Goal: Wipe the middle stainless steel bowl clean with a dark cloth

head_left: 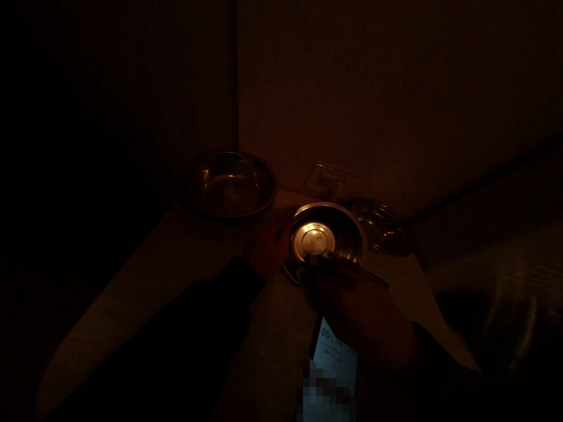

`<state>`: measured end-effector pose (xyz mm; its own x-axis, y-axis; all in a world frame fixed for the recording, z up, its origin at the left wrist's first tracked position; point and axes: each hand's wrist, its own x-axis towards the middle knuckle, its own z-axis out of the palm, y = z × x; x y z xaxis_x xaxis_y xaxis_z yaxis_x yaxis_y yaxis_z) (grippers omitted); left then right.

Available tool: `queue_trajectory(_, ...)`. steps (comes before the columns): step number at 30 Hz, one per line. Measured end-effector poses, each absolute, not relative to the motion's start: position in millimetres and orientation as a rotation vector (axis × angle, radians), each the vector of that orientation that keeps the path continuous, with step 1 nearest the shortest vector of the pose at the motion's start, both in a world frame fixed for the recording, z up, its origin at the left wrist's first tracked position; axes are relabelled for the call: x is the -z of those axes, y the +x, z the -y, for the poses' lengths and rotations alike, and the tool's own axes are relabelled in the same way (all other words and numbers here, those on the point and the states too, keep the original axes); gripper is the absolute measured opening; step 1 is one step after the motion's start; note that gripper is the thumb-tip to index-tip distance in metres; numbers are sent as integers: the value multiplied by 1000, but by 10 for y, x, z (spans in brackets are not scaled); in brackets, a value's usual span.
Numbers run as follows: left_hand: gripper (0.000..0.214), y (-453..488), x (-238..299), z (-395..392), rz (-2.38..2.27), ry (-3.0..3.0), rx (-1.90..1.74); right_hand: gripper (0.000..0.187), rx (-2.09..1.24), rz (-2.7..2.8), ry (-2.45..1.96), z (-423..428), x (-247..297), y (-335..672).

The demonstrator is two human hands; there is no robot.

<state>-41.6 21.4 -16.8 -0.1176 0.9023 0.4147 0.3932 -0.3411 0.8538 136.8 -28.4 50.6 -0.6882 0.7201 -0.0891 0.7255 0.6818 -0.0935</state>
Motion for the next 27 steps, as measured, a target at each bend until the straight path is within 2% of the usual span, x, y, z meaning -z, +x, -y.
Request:
queue_trajectory(9,36,-390,130,-190,-1456,1637,-1489,21,349,-2825,1566,261,-387,960)
queue_trajectory(20,35,-398,202,-213,-1393,1612,-1504,16,241,-2836,1228,243,-578,1330)
queue_trajectory(27,35,-361,165,-187,-1435,1570,-1530,20,353,-2770,1453,201,-500,1066)
